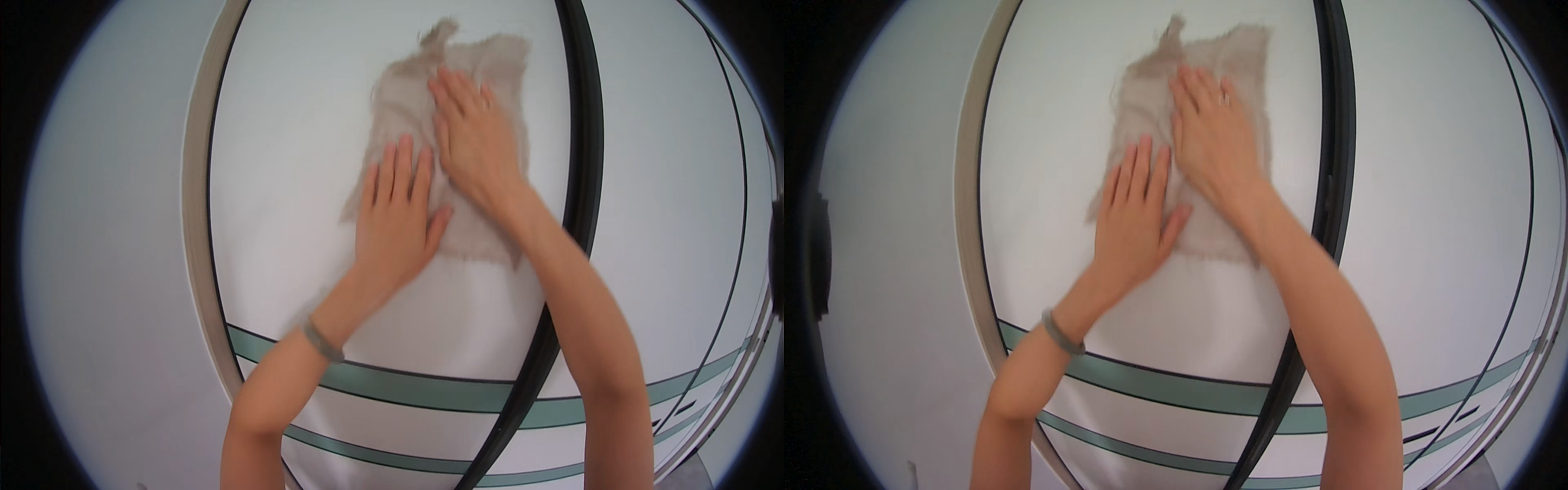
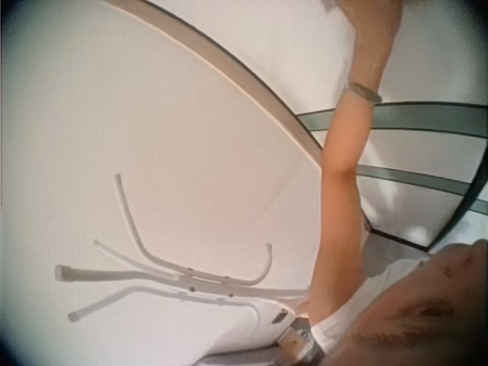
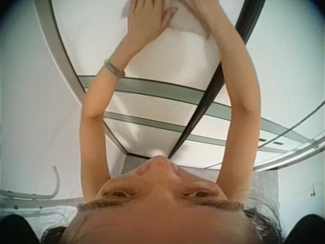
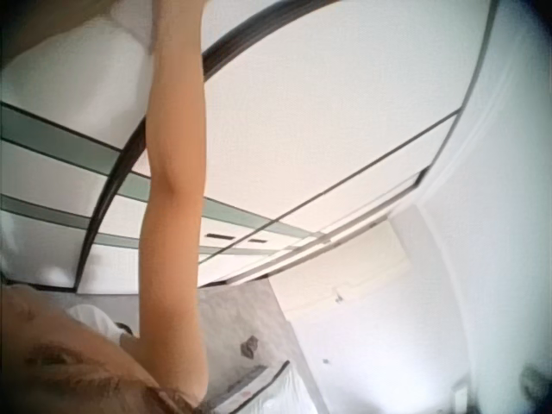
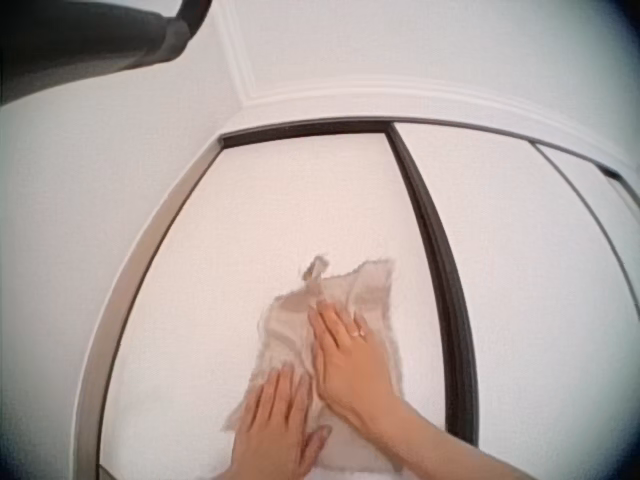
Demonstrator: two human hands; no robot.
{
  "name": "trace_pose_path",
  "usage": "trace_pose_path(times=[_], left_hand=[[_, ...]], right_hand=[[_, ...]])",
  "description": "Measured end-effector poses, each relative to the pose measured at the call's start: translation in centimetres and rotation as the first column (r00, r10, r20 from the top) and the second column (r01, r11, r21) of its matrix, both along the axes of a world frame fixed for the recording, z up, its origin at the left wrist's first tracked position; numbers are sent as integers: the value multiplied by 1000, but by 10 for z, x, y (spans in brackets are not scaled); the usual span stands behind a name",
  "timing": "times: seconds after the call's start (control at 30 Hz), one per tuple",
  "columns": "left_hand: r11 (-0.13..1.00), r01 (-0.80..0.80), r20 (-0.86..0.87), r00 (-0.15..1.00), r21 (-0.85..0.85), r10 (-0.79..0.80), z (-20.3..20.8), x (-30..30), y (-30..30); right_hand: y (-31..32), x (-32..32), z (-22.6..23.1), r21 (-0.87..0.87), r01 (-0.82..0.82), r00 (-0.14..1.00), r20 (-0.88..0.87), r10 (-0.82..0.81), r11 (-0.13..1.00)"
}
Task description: The person wipes the sliding doors and outer frame of a white and green wardrobe using a cloth, reaching various heights and corners.
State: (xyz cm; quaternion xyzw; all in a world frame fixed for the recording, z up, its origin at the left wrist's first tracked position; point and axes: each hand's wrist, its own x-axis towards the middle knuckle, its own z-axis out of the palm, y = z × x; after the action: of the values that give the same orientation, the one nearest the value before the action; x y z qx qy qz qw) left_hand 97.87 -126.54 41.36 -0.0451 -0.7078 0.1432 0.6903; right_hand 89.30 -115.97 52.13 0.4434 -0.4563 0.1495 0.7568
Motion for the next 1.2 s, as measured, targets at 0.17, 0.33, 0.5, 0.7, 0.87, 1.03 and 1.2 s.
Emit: trace_pose_path(times=[0.17, 0.33, 0.5, 0.7, 0.87, 1.03, 1.2], left_hand=[[999, -13, 223, 975, 46, 2, -90, 23, 2], [1000, 27, 28, 999, 7, -28, -20, -1, -5], [999, -33, -49, 998, -17, 32, 23, -9, -2], [997, 7, 166, 986, 73, -19, -68, 21, 11], [997, 80, 78, 994, 11, -81, -17, 7, 25], [996, 88, -37, 995, 4, -88, 14, -1, 22], [995, 85, 174, 980, 57, -94, -61, 22, 32]], right_hand=[[4, 11, -101, 142, 111, 971, 194, -137, 984], [-8, -4, 1, -44, 10, 1000, -3, -11, 999], [-11, -1, 21, -107, -21, 1000, 8, 22, 994], [2, 13, -100, 55, 89, 972, 215, -99, 994], [7, 0, 9, -130, 76, 997, 21, -74, 989], [7, 10, 19, -113, -7, 997, 74, 15, 994], [14, 13, -86, -41, 13, 983, 182, -5, 999]])
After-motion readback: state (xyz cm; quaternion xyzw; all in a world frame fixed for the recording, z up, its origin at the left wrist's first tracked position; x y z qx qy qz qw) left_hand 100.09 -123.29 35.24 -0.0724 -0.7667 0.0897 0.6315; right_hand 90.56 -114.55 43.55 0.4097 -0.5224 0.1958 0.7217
